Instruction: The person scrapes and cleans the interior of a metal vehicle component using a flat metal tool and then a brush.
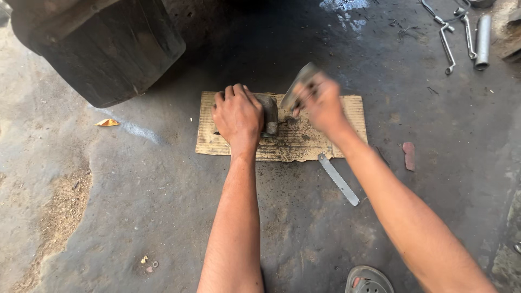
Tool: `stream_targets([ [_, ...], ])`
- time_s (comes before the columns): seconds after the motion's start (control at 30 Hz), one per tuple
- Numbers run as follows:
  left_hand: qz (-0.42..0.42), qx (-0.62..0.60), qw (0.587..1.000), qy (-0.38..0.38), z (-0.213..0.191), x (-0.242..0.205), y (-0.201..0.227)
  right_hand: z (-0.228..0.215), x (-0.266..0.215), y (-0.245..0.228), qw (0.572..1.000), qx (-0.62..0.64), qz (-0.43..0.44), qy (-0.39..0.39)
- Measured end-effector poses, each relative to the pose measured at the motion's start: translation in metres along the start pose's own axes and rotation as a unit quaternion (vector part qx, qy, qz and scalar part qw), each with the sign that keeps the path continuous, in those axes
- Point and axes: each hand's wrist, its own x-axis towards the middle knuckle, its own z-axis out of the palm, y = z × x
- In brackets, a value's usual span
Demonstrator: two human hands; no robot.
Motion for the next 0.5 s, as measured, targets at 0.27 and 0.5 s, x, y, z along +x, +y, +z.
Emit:
stream_targets([
  [0.27,-0.009,-0.002,1.000,-0.020,0.002,-0.003,-0.002,-0.001,0.008,-0.012,0.999,0.023,0.026,0.014],
  [0.5,0.002,0.009,1.000,0.009,0.003,-0.003,-0.006,0.009,0.005,-0.011,0.997,-0.050,0.016,-0.054],
])
